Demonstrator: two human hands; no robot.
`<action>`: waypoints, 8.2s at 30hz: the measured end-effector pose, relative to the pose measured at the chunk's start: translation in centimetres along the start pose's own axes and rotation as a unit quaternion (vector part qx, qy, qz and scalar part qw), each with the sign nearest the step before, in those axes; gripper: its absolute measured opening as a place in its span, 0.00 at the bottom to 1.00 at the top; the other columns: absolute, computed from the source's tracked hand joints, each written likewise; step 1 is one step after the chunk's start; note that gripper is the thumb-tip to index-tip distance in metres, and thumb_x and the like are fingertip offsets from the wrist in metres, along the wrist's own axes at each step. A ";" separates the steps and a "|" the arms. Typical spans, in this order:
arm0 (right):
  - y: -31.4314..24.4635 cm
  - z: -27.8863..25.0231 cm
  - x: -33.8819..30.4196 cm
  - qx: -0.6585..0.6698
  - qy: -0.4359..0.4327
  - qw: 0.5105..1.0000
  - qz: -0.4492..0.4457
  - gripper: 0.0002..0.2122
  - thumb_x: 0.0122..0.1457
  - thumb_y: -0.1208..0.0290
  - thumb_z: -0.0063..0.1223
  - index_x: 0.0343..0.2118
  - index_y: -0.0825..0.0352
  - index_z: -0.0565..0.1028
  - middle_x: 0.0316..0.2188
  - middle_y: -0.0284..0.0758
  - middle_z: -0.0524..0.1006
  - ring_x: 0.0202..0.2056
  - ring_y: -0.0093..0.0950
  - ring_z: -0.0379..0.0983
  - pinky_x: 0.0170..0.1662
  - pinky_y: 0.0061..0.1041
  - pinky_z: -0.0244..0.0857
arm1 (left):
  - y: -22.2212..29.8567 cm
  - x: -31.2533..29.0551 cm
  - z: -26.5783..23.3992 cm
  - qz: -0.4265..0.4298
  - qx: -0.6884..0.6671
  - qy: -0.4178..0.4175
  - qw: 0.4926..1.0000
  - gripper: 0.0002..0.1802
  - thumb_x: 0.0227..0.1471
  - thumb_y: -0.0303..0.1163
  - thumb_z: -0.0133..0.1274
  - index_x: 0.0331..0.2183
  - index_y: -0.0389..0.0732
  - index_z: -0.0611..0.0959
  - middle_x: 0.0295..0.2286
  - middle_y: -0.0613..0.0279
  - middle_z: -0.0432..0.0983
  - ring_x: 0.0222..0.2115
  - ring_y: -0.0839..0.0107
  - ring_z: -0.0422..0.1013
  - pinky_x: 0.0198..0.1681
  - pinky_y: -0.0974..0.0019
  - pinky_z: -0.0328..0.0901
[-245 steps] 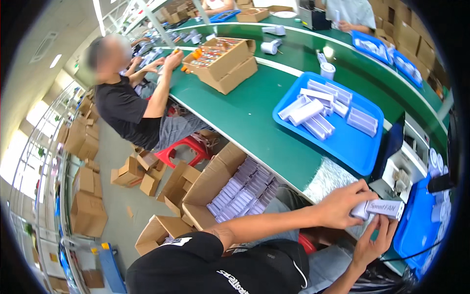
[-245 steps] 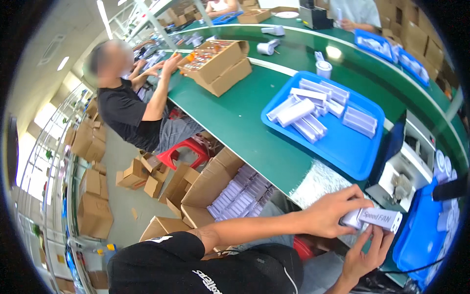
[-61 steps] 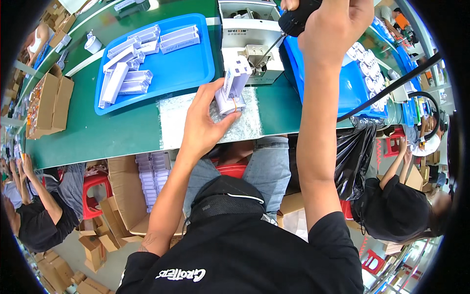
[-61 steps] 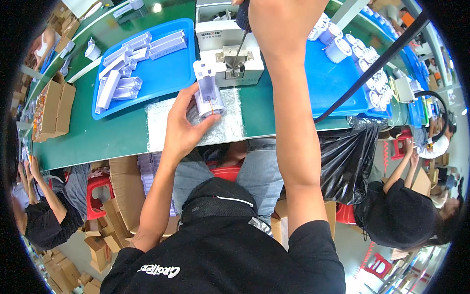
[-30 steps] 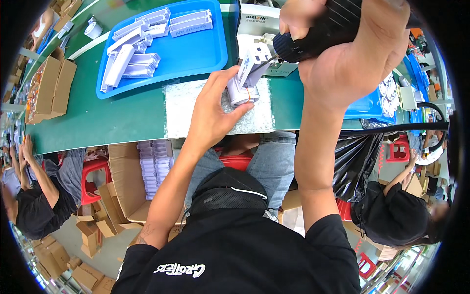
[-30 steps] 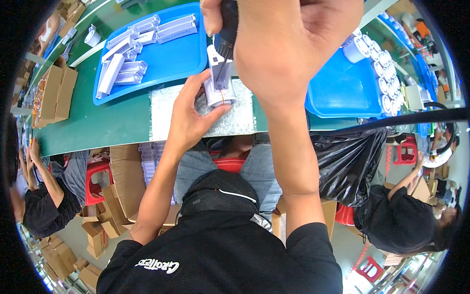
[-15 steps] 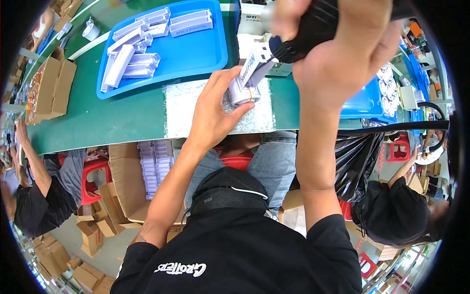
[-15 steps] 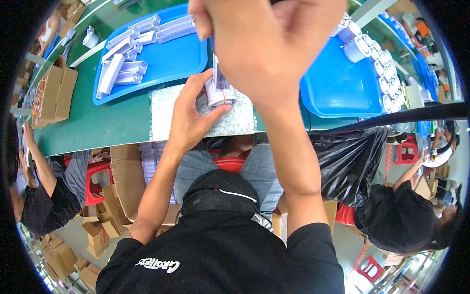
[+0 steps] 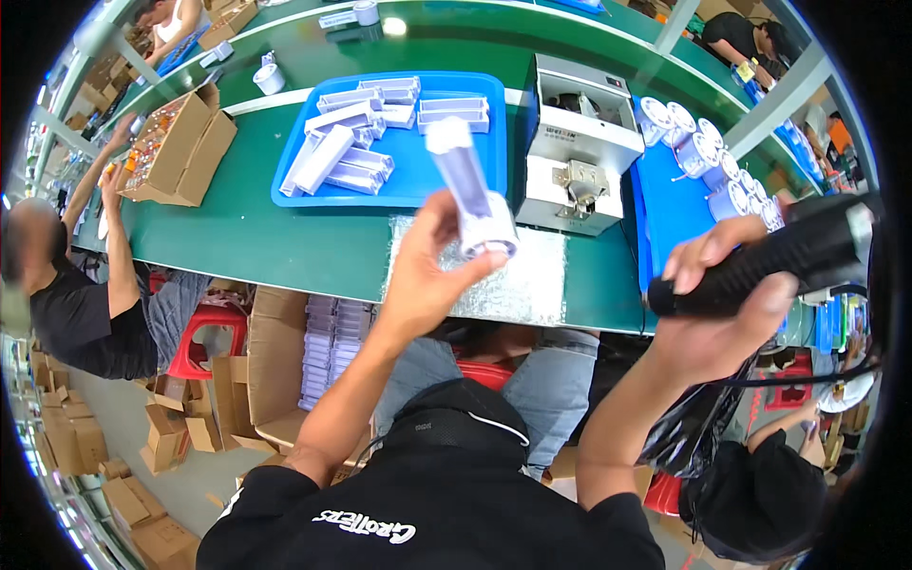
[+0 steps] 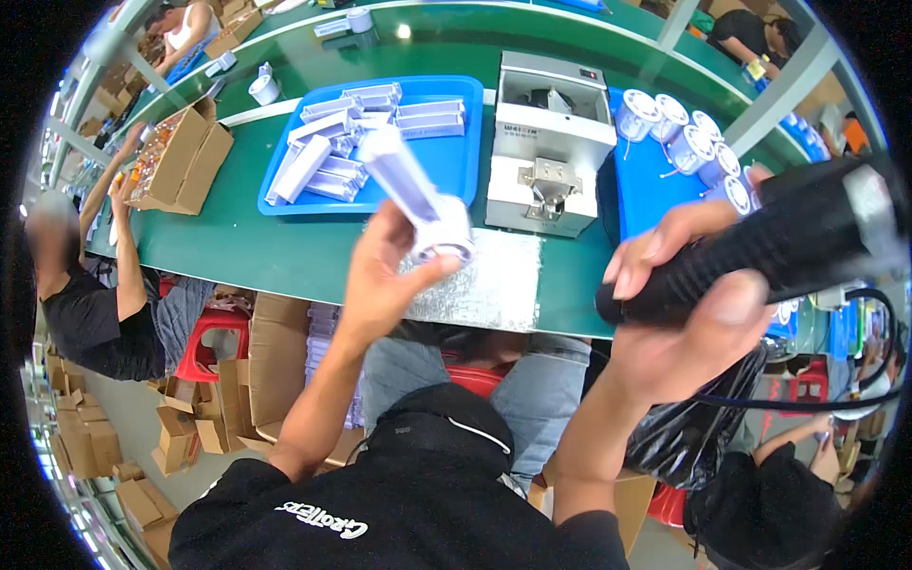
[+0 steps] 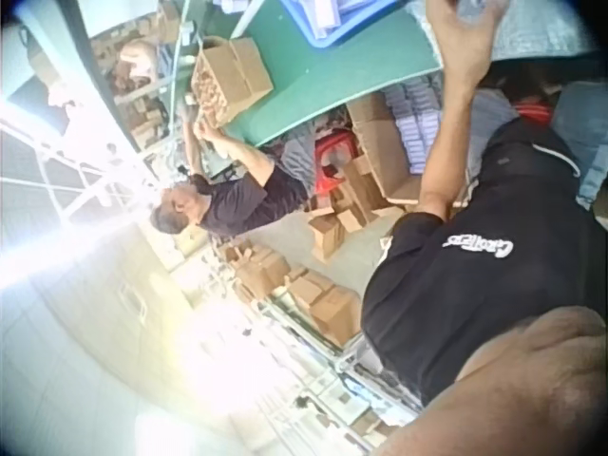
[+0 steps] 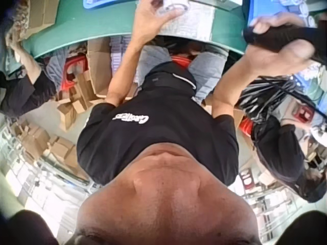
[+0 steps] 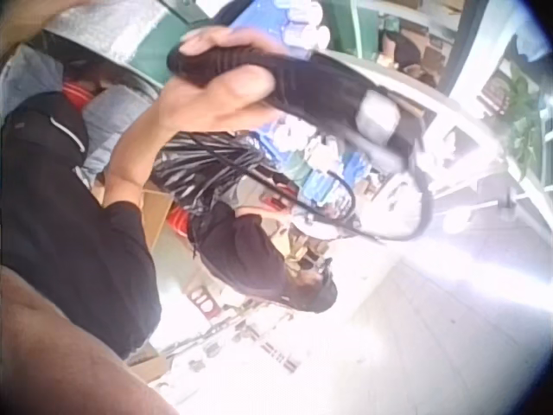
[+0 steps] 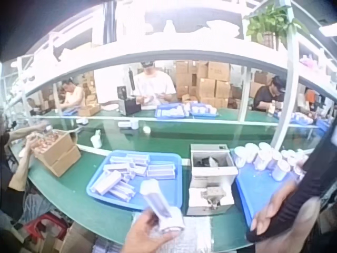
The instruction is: Assemble small electronic fans by putting housing components together and using an electric screwdriver to secure them.
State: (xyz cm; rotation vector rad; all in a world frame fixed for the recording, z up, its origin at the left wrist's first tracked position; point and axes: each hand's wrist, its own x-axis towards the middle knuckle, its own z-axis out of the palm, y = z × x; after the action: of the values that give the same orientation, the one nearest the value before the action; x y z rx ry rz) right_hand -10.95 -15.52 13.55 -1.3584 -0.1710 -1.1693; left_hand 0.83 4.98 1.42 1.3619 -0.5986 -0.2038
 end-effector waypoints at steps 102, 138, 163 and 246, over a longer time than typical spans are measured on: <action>5.7 -0.2 -10.2 -0.095 -0.344 0.878 0.318 0.15 0.68 0.76 0.54 0.57 0.70 0.78 0.52 0.37 0.74 0.50 0.24 0.75 0.43 0.21 0.77 | 0.5 1.8 0.1 -0.147 -0.322 0.037 0.935 0.25 0.67 0.37 0.59 0.56 0.30 0.74 0.48 0.45 0.80 0.51 0.58 0.79 0.61 0.52 0.71; 10.1 -1.0 -3.8 -0.223 -0.310 0.924 0.020 0.20 0.49 0.72 0.78 0.45 0.68 0.82 0.36 0.34 0.85 0.39 0.28 0.86 0.45 0.25 0.78 | -2.9 -0.1 2.0 0.018 0.083 -0.074 0.994 0.39 0.43 0.27 0.73 0.58 0.40 0.76 0.49 0.52 0.80 0.50 0.61 0.77 0.55 0.59 0.70; 7.1 1.3 -9.7 -0.395 -0.192 0.897 0.042 0.12 0.61 0.77 0.61 0.48 0.71 0.80 0.27 0.40 0.75 0.26 0.37 0.78 0.28 0.34 0.69 | -3.2 0.0 3.4 0.057 0.182 -0.005 0.982 0.34 0.43 0.28 0.74 0.54 0.37 0.82 0.45 0.51 0.81 0.44 0.56 0.79 0.48 0.59 0.73; 1.3 7.0 3.2 -0.161 0.026 0.984 -0.076 0.23 0.74 0.48 0.47 0.48 0.69 0.71 0.16 0.29 0.70 0.11 0.18 0.68 0.12 0.18 0.63 | -2.0 0.4 2.9 0.039 0.203 -0.084 0.975 0.41 0.42 0.27 0.75 0.59 0.33 0.77 0.52 0.51 0.78 0.53 0.61 0.76 0.60 0.61 0.68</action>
State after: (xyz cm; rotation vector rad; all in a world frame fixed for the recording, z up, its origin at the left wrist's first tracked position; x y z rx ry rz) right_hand -4.97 -11.83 16.93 -1.6171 -0.0497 -1.4028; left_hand 0.05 1.91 -0.14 1.7220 -0.8678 -0.1373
